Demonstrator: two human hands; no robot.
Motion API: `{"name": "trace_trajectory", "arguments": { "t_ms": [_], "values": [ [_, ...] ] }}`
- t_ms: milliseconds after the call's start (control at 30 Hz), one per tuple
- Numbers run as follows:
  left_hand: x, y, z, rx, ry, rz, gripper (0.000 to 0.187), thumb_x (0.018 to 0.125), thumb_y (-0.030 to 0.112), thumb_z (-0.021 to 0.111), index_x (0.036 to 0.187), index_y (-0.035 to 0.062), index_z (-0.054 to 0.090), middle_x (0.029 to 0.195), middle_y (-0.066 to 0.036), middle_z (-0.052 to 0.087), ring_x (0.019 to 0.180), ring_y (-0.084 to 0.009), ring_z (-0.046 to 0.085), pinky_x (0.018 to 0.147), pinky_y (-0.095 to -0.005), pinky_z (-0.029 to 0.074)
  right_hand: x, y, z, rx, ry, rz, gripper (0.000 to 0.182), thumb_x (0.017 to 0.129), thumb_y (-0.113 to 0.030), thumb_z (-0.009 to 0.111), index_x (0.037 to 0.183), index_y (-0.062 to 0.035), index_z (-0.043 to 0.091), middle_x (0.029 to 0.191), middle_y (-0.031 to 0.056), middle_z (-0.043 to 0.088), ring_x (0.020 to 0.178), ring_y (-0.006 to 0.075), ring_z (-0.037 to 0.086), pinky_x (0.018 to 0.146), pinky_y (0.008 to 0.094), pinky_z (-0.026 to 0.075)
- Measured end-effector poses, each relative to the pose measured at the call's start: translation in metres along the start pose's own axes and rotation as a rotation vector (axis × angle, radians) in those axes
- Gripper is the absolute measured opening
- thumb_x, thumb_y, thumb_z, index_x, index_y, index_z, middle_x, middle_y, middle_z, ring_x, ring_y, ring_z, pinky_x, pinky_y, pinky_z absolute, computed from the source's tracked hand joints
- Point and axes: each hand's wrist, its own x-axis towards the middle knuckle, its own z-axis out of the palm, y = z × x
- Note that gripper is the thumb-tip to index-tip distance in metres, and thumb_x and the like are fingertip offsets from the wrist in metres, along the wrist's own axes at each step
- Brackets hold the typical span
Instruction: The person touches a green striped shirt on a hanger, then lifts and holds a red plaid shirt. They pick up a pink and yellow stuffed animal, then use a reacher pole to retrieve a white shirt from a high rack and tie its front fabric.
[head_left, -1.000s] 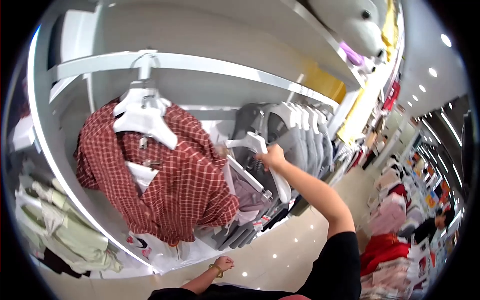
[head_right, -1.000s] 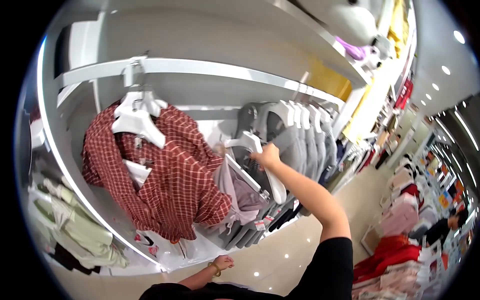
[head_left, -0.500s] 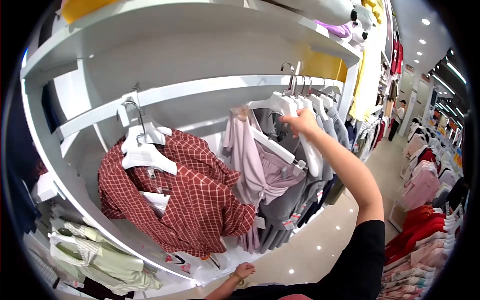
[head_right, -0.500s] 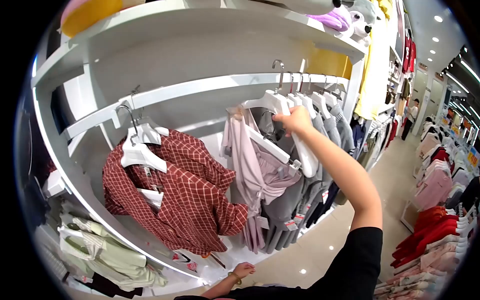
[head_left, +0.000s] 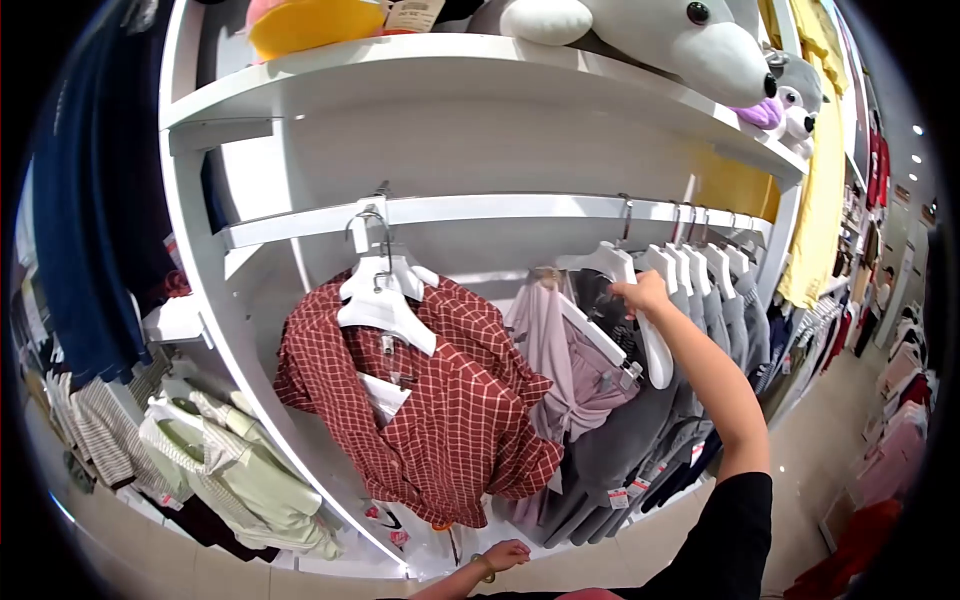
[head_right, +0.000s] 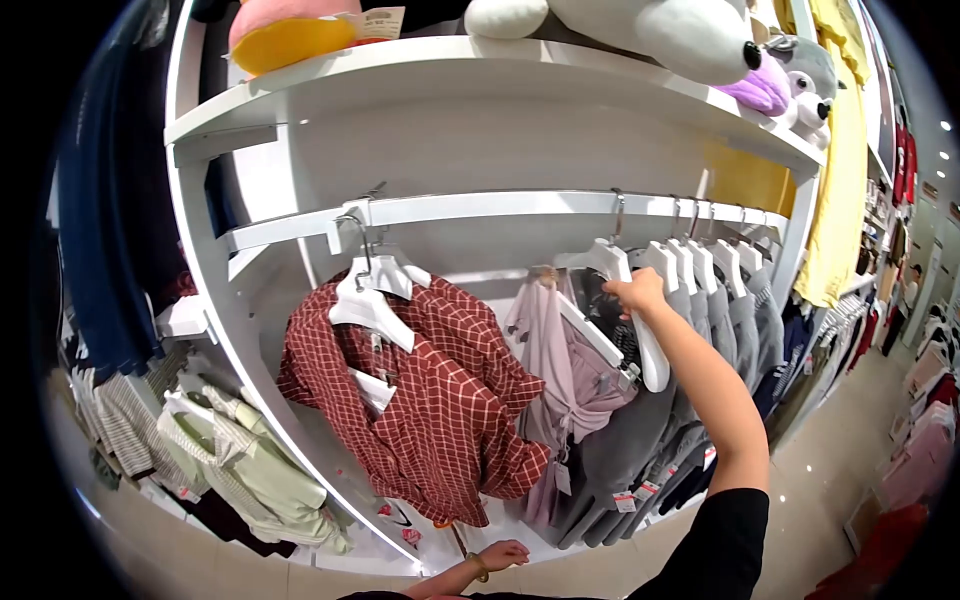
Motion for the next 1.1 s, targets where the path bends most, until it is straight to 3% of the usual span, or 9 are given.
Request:
{"name": "trace_trajectory", "arguments": {
  "t_ms": [267,333,367,500,633,733,800,900,1100],
  "values": [
    [-0.087,0.191,-0.022,0.548,-0.447,0.187,0.022,0.089,0.019,0.051,0.103,0.0022,0.053,0.092,-0.010,0.061,0.084,-0.0162,0.059,0.075,-0.0289,0.047,0.023,0.025,-0.010,0.004,0.101,-0.086,0.028,0.067,-0.012,0.073,0.067,0.0103,0.057,0.051,0.0124,0.054,0.040,0.0184,0.054,0.035,0.0325,0.048],
    [-0.125,0.258,-0.030,0.655,-0.390,0.369,0.020,0.089,0.016,0.051,0.102,0.0016,0.054,0.095,-0.011,0.061,0.085,-0.0215,0.060,0.074,-0.0306,0.048,0.018,0.030,-0.009,-0.096,0.254,-0.199,0.029,0.067,-0.012,0.072,0.075,0.0099,0.055,0.061,0.0175,0.059,0.042,0.0237,0.057,0.038,0.0353,0.048],
    [-0.147,0.300,-0.032,0.739,-0.325,0.452,0.020,0.088,0.015,0.052,0.102,0.0016,0.055,0.096,-0.011,0.061,0.085,-0.0234,0.061,0.074,-0.0313,0.049,0.018,0.033,-0.013,-0.278,0.166,-0.301,0.032,0.069,-0.014,0.068,0.085,0.0119,0.057,0.067,0.0230,0.061,0.052,0.0330,0.061,0.055,0.0407,0.051],
    [-0.211,0.471,-0.032,1.413,0.268,0.952,0.013,0.075,0.010,0.063,0.086,0.0043,0.063,0.079,-0.008,0.064,0.067,-0.0214,0.062,0.062,-0.0309,0.052,-0.004,0.038,0.000,-0.418,0.391,-0.573,0.052,0.071,-0.009,0.065,0.115,0.0057,0.040,0.098,0.0263,0.052,0.092,0.0397,0.054,0.076,0.0437,0.045],
    [-0.234,0.613,-0.016,1.647,1.092,1.317,0.030,0.064,0.003,0.068,0.092,0.0028,0.057,0.088,-0.008,0.061,0.077,-0.0185,0.059,0.070,-0.0284,0.046,-0.080,0.005,-0.007,-0.212,0.640,-0.905,0.047,0.070,-0.005,0.064,0.112,0.0036,0.044,0.111,0.0236,0.043,0.102,0.0393,0.047,0.084,0.0424,0.042],
    [-0.225,0.708,-0.040,1.920,1.560,1.512,0.056,0.063,0.028,0.076,0.109,0.0061,0.053,0.107,-0.013,0.053,0.102,-0.0246,0.051,0.081,-0.0349,0.045,-0.149,-0.001,0.000,0.098,0.566,-0.958,0.039,0.071,-0.004,0.063,0.106,0.0028,0.049,0.110,0.0226,0.045,0.102,0.0395,0.047,0.085,0.0406,0.042],
    [-0.211,0.746,-0.055,1.718,1.759,1.298,0.073,0.059,0.043,0.077,0.118,0.0096,0.049,0.118,-0.018,0.044,0.111,-0.0304,0.045,0.087,-0.0372,0.044,-0.191,0.009,0.012,0.207,0.400,-0.998,0.035,0.071,-0.006,0.063,0.103,0.0014,0.052,0.104,0.0191,0.051,0.093,0.0361,0.053,0.080,0.0378,0.045],
    [-0.197,0.777,-0.066,1.471,1.691,0.828,0.088,0.051,0.051,0.078,0.124,0.0149,0.045,0.121,-0.023,0.037,0.108,-0.0366,0.047,0.092,-0.0378,0.042,-0.245,0.027,0.019,0.201,0.008,-1.086,0.033,0.073,-0.011,0.064,0.103,-0.0015,0.054,0.096,0.0125,0.055,0.079,0.0287,0.059,0.070,0.0349,0.049],
    [-0.202,0.770,-0.083,1.533,1.854,0.673,0.073,0.057,0.039,0.073,0.120,0.0137,0.049,0.107,-0.021,0.051,0.096,-0.0328,0.056,0.085,-0.0373,0.046,-0.280,0.063,0.020,0.192,-0.420,-1.141,0.033,0.075,-0.016,0.065,0.103,-0.0023,0.055,0.090,0.0100,0.055,0.071,0.0268,0.059,0.062,0.0335,0.049]
  ]
}}
